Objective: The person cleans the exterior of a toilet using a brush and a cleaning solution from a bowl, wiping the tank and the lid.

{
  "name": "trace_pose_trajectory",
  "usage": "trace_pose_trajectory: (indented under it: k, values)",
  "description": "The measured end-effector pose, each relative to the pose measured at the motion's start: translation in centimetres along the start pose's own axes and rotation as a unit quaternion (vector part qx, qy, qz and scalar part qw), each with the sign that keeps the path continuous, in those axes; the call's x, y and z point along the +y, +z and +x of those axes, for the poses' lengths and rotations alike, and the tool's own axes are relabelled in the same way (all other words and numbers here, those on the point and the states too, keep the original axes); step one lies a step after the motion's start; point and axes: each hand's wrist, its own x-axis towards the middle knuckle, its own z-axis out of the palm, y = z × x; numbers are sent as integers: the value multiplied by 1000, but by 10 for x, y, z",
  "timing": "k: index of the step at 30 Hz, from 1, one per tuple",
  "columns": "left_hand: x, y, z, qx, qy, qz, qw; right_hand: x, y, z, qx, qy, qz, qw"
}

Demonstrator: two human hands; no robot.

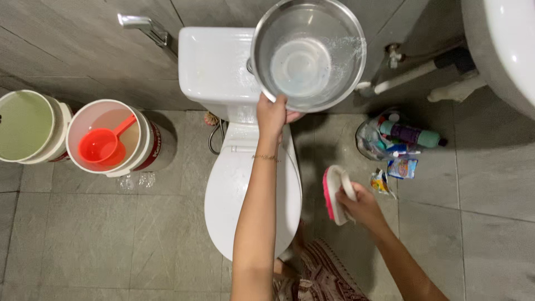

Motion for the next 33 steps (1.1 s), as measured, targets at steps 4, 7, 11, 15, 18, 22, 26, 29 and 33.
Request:
trace_pose_trajectory:
  k: [4, 7, 11, 15, 18, 22, 26, 29, 33]
  values:
    - [-28, -48, -53, 58, 39, 24, 997, 2, -7, -4, 16, -42, 67, 997]
    - [-51, -104, -113, 78, 54, -6, 995, 14, 0, 2, -20, -85, 101, 991]
    - [-88, -172, -177, 179, 80, 111, 974, 27, 31, 21, -15, -95, -4, 995]
    - [-123, -227, -222, 264, 68, 336, 902, 39, 97, 52, -69, -106, 52, 991]
    - [-155, -257, -240, 269, 159, 397, 863, 53, 145, 67, -60, -41, 30, 997]
    - [-196, -279, -263, 281, 159, 407, 855, 84, 183, 76, -47, 11, -4, 999]
    - [-203, -285, -279, 267, 188, 433, 840, 120, 193, 94, -53, -31, -32, 998]
    - [-194, -277, -283, 274, 134, 415, 857, 140, 197, 109, -28, -25, -8, 999]
    - [-190, -272, -277, 312, 74, 366, 874, 148, 188, 114, -26, -23, 9, 999]
